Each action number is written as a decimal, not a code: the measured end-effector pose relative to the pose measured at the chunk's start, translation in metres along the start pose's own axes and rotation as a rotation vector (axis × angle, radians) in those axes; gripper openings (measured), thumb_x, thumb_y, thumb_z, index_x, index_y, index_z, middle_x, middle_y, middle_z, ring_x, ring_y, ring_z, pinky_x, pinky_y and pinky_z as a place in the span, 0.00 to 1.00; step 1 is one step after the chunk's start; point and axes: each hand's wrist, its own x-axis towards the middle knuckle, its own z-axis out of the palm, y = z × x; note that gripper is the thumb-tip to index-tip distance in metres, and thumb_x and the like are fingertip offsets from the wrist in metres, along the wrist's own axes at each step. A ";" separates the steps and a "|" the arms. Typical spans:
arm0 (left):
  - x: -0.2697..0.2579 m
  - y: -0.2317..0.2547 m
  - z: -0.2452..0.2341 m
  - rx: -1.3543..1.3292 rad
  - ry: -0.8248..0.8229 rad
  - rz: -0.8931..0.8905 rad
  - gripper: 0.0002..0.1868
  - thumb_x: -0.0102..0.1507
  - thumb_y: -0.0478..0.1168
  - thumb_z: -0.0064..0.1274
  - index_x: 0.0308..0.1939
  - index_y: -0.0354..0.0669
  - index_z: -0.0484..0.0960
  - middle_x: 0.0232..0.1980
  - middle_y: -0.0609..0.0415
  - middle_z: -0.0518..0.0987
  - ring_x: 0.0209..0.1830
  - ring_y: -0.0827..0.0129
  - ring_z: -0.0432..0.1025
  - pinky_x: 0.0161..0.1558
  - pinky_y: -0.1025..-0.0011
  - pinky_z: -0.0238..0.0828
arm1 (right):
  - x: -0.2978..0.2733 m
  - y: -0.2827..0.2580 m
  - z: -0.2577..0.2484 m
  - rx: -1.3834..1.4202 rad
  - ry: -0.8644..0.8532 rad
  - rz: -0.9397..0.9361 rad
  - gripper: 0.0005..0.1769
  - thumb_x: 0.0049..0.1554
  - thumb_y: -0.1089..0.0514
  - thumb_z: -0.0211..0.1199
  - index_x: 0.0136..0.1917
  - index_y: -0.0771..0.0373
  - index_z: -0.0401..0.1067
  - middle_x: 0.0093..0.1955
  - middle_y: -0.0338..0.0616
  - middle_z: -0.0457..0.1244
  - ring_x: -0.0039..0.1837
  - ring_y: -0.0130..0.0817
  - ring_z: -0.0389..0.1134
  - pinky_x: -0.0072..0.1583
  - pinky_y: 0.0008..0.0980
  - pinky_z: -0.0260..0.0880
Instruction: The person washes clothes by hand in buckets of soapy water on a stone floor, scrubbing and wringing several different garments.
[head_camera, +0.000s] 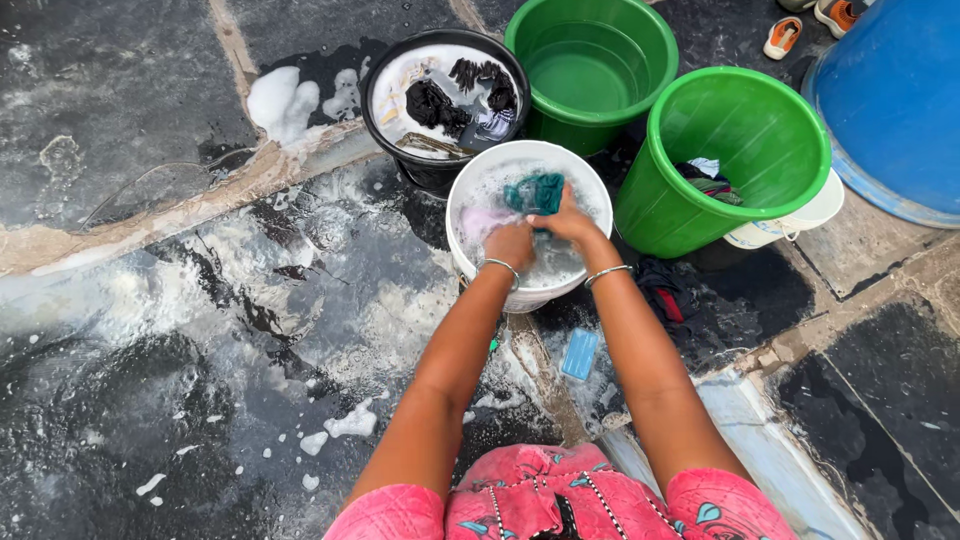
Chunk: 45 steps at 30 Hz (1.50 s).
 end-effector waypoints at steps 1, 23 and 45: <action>0.008 0.000 0.011 0.004 -0.013 -0.031 0.24 0.58 0.47 0.60 0.57 0.46 0.78 0.53 0.42 0.83 0.54 0.48 0.79 0.56 0.55 0.75 | -0.001 0.003 0.002 -0.019 0.047 -0.022 0.38 0.55 0.47 0.71 0.73 0.56 0.57 0.56 0.49 0.66 0.45 0.32 0.67 0.44 0.34 0.68; 0.008 -0.031 -0.017 -0.197 0.114 0.107 0.13 0.60 0.31 0.49 0.44 0.54 0.82 0.43 0.43 0.84 0.46 0.46 0.78 0.46 0.50 0.74 | 0.028 0.043 -0.009 -1.035 0.021 -0.474 0.18 0.41 0.57 0.73 0.47 0.58 0.79 0.47 0.55 0.71 0.53 0.53 0.72 0.56 0.45 0.73; -0.038 0.016 -0.182 -0.487 0.362 0.168 0.08 0.59 0.41 0.53 0.39 0.46 0.83 0.35 0.41 0.82 0.36 0.47 0.77 0.41 0.55 0.72 | -0.058 -0.059 -0.041 -0.623 0.309 -0.626 0.14 0.53 0.57 0.61 0.52 0.60 0.76 0.42 0.59 0.69 0.44 0.54 0.73 0.50 0.46 0.73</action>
